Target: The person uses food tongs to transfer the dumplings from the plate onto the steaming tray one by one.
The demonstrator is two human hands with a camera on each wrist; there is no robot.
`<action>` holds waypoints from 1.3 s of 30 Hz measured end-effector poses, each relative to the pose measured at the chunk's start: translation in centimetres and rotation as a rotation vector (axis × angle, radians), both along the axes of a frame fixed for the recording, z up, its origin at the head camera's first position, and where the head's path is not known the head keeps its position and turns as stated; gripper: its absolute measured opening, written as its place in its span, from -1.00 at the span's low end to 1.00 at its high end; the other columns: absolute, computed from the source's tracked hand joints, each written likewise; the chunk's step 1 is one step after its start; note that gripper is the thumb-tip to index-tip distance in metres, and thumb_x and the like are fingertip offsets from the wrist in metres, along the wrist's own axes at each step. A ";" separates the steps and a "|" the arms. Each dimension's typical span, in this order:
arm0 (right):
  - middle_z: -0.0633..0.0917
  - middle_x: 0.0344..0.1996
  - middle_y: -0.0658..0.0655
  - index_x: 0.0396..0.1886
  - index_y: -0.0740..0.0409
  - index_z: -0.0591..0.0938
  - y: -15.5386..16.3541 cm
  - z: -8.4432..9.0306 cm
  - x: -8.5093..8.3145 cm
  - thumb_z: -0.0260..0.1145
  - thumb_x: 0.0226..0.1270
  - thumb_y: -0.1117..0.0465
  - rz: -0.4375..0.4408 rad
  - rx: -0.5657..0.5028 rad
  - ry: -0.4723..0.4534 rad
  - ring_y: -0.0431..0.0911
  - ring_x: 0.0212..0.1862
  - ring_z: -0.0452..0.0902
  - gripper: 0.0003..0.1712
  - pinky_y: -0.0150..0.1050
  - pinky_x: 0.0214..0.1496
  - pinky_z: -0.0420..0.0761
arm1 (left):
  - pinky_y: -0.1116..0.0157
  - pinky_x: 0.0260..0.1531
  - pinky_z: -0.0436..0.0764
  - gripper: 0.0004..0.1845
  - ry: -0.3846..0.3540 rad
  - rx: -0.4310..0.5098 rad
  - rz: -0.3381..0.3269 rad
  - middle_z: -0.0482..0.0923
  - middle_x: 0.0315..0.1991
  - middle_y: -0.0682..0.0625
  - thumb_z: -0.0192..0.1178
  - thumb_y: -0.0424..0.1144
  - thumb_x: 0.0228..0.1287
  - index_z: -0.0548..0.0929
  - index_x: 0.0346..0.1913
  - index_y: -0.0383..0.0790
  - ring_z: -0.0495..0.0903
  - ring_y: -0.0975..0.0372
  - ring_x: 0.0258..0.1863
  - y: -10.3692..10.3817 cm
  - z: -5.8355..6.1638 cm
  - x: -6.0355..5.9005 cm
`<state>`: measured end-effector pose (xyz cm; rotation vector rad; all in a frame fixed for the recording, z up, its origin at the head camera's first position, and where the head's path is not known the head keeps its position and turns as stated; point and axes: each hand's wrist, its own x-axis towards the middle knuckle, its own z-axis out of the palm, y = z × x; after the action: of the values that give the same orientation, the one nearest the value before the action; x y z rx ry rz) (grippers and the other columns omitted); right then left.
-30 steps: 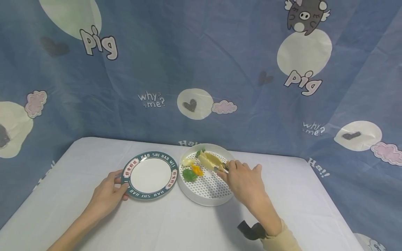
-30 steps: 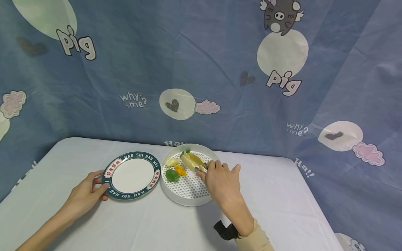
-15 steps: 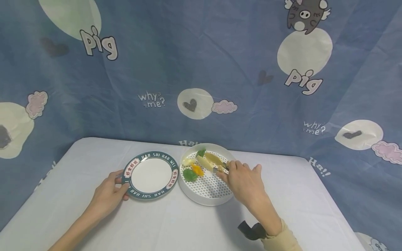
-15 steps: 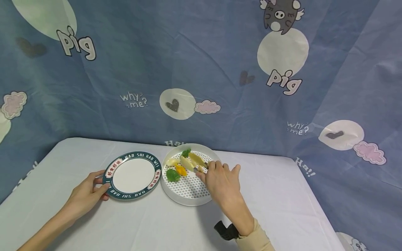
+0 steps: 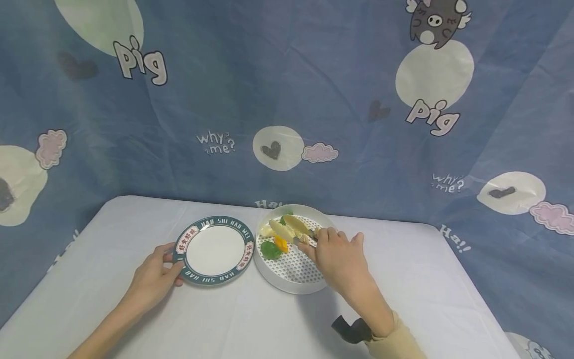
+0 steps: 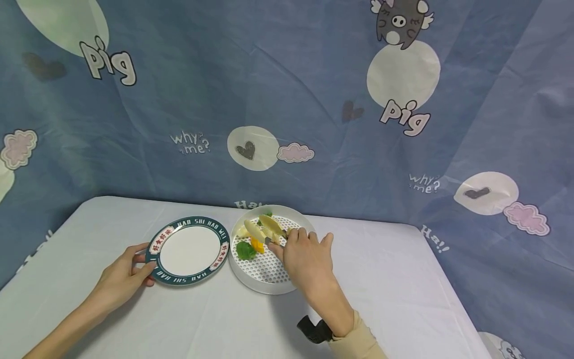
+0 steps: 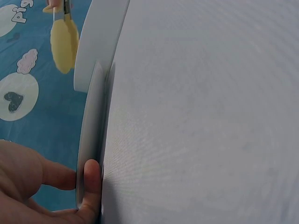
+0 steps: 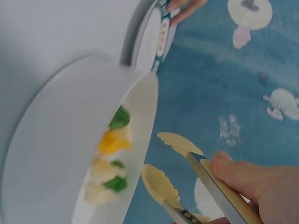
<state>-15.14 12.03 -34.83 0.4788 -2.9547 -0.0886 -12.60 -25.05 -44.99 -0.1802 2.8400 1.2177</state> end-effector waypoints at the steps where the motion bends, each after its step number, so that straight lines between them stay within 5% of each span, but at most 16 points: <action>1: 0.72 -0.23 0.14 0.22 0.30 0.67 -0.4 0.0 0.0 0.09 0.64 -0.35 0.010 -0.005 0.001 0.07 -0.18 0.66 -0.21 0.25 0.05 0.47 | -0.26 0.07 0.64 -0.26 0.000 0.001 0.001 0.60 0.20 -0.50 0.07 -0.24 0.62 0.08 0.59 -0.68 0.82 0.22 -0.31 0.0 0.0 0.0; 8: 0.66 -0.34 0.09 0.04 0.25 0.68 -4.1 -0.1 0.4 0.04 0.63 -0.40 0.080 0.054 0.010 0.04 -0.18 0.68 -0.23 0.28 0.15 0.53 | -0.14 -0.01 0.70 -0.26 -0.003 0.002 0.003 0.59 0.21 -0.50 0.08 -0.24 0.63 0.09 0.60 -0.66 0.80 0.24 -0.32 -0.2 -0.2 -0.1; 14: 0.76 -0.08 0.14 0.21 0.24 0.67 -6.8 -0.7 0.8 0.00 0.63 -0.44 0.110 0.078 -0.031 0.13 0.18 0.74 -0.15 0.41 0.36 0.51 | -0.13 -0.01 0.70 -0.26 -0.004 0.000 0.001 0.59 0.20 -0.49 0.08 -0.23 0.63 0.10 0.59 -0.66 0.80 0.25 -0.33 -0.1 -0.4 -0.2; 26: 0.79 0.19 0.09 0.26 0.14 0.67 -9.5 -1.9 1.2 0.02 0.58 -0.48 0.100 0.107 -0.036 0.09 0.40 0.66 -0.16 0.33 0.53 0.40 | -0.19 0.02 0.66 -0.26 0.009 -0.010 -0.004 0.61 0.19 -0.48 0.08 -0.23 0.62 0.11 0.58 -0.68 0.79 0.25 -0.33 -0.2 -0.4 -0.1; 32: 0.80 0.13 0.09 0.24 0.14 0.67 -10.3 -2.8 1.7 0.07 0.57 -0.45 0.090 0.144 -0.034 0.04 0.28 0.71 -0.20 0.25 0.49 0.47 | -0.24 0.08 0.63 -0.26 0.003 -0.003 -0.006 0.59 0.20 -0.48 0.07 -0.23 0.62 0.10 0.59 -0.67 0.79 0.24 -0.32 -0.1 -0.3 -0.1; 39: 0.81 -0.06 0.08 0.12 0.17 0.70 -10.8 -3.4 2.8 0.09 0.56 -0.45 0.122 0.231 0.068 -0.04 0.10 0.75 -0.21 0.08 0.36 0.60 | -0.26 0.09 0.62 -0.25 -0.009 -0.003 0.000 0.59 0.19 -0.48 0.08 -0.23 0.62 0.09 0.59 -0.67 0.79 0.24 -0.31 -0.2 -0.2 -0.1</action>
<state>-12.32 1.23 -38.26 0.6693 -2.8534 -0.4265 -12.72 -25.24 -45.16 -0.1846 2.8346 1.2098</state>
